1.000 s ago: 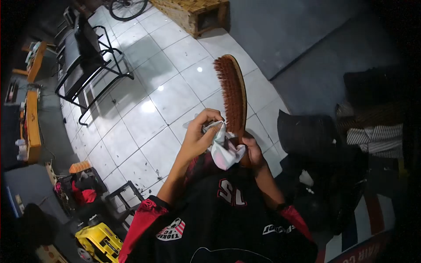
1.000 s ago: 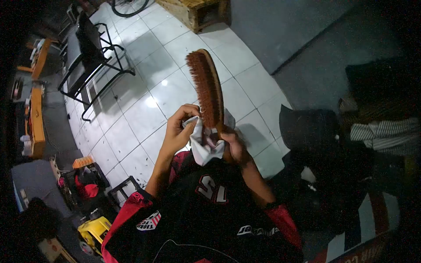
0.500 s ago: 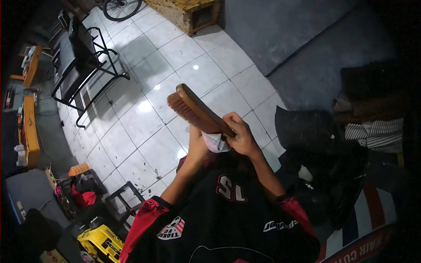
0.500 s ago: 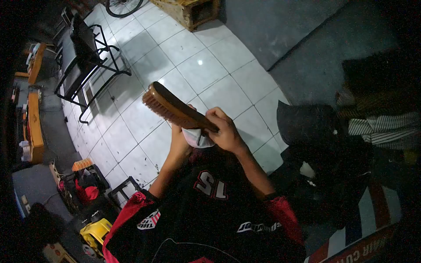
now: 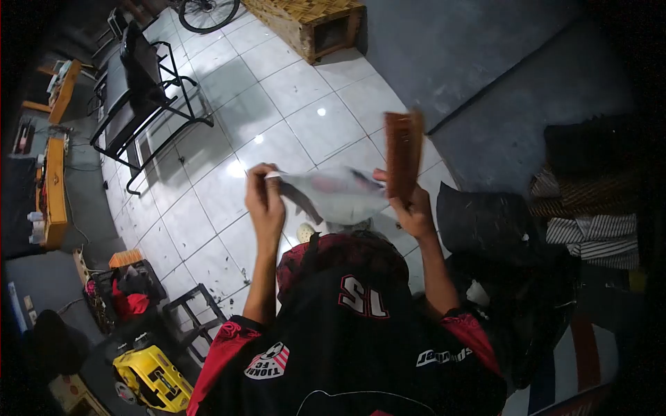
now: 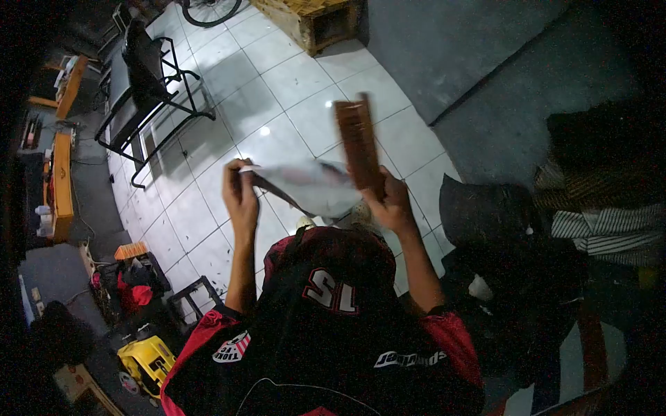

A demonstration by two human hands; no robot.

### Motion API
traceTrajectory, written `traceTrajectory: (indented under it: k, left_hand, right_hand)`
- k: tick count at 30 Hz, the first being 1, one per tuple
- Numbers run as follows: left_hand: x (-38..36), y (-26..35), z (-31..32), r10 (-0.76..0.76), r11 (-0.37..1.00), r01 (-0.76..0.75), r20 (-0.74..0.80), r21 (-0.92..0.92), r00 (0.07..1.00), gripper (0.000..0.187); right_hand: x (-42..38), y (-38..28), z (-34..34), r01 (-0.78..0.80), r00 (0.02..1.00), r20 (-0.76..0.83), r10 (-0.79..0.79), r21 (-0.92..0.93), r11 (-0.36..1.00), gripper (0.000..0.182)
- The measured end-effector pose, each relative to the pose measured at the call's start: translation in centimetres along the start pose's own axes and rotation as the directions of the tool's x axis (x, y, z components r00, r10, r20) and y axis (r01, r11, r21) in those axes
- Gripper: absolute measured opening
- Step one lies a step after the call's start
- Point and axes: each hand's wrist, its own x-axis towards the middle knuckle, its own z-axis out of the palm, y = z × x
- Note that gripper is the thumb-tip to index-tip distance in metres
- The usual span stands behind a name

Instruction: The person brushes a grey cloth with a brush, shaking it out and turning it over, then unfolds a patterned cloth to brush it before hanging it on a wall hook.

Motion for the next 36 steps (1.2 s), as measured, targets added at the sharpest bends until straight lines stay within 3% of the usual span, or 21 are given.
traceTrajectory:
  k: [1,2,5,7,8,10,16,17,20,21,23,25,27,30,32,36]
  left_hand:
    - [0.5,0.1,-0.9,0.036,0.999,-0.036,0.031,-0.002,0.999,0.010]
    - [0.8,0.3,-1.4,0.083,0.984,-0.081,-0.005,0.157,0.997,0.010]
    - [1.5,0.7,-3.7,0.104,0.888,-0.159,0.149,0.432,0.983,0.014]
    - [1.7,1.2,-4.2,0.100,0.788,-0.219,0.232,0.575,0.968,0.022]
    - [1.7,1.3,-4.1,0.147,0.763,-0.285,0.274,0.580,0.950,0.026]
    - [1.4,1.3,-3.8,0.231,0.705,-0.412,0.362,0.578,0.903,0.034]
    - [1.2,0.8,-4.2,0.189,0.691,-0.375,0.346,0.618,0.919,0.040]
    - [1.4,0.8,-4.0,0.207,0.685,-0.391,0.351,0.615,0.913,0.039]
    - [2.0,1.5,-4.1,0.171,0.699,-0.350,0.330,0.624,0.928,0.038]
    - [2.5,1.8,-4.1,0.151,0.708,-0.325,0.316,0.627,0.937,0.038]
    - [3.0,2.1,-4.3,0.163,0.719,-0.313,0.287,0.621,0.944,0.039]
    - [3.2,2.7,-4.6,0.125,0.698,-0.291,0.288,0.655,0.949,0.041]
    - [3.2,2.8,-5.0,0.105,0.707,-0.261,0.268,0.657,0.958,0.040]
    - [3.0,2.6,-5.4,0.137,0.695,-0.273,0.250,0.665,0.958,0.033]
    - [3.2,1.7,-5.8,0.250,0.659,-0.345,0.238,0.668,0.939,0.029]
    - [3.9,-2.2,-5.8,0.185,0.712,-0.301,0.244,0.634,0.952,0.008]
  right_hand:
    - [0.1,-0.2,-1.0,-0.091,0.993,0.081,0.088,0.031,0.995,0.020]
    - [-0.1,-0.2,-2.2,-0.185,0.971,0.164,0.175,0.052,0.981,0.018]
    - [-0.5,0.7,-3.8,-0.186,0.935,0.285,0.213,-0.119,0.975,0.023]
    - [-0.4,0.6,-4.8,-0.182,0.864,0.436,0.253,-0.199,0.963,0.037]
    - [-0.1,0.2,-5.2,-0.197,0.759,0.574,0.307,-0.247,0.949,0.043]
    - [-1.0,1.2,-5.3,-0.140,0.655,0.705,0.273,-0.242,0.960,0.048]
    - [-0.9,3.4,-8.8,-0.253,0.532,0.640,0.554,-0.504,0.826,0.052]
    - [-1.8,5.3,-9.2,-0.298,0.596,0.617,0.514,-0.424,0.855,0.050]
    - [-1.0,5.6,-9.8,-0.286,0.498,0.666,0.556,-0.479,0.830,0.047]
    - [-0.6,4.2,-9.9,-0.333,0.508,0.673,0.538,-0.422,0.843,0.043]
    - [-0.6,4.5,-10.0,0.009,0.737,0.657,0.160,-0.246,0.969,0.042]
    - [-0.5,4.1,-10.3,0.021,0.764,0.634,0.121,-0.212,0.977,0.041]
    - [-0.1,2.7,-11.6,-0.313,0.627,0.641,0.442,-0.312,0.897,0.041]
    - [-0.1,2.0,-12.2,-0.333,0.495,0.642,0.586,-0.482,0.810,0.044]
    - [-1.4,2.3,-12.9,-0.420,0.518,0.612,0.598,-0.427,0.801,0.046]
    - [-1.7,5.8,-12.0,-0.410,0.502,0.623,0.601,-0.440,0.799,0.049]
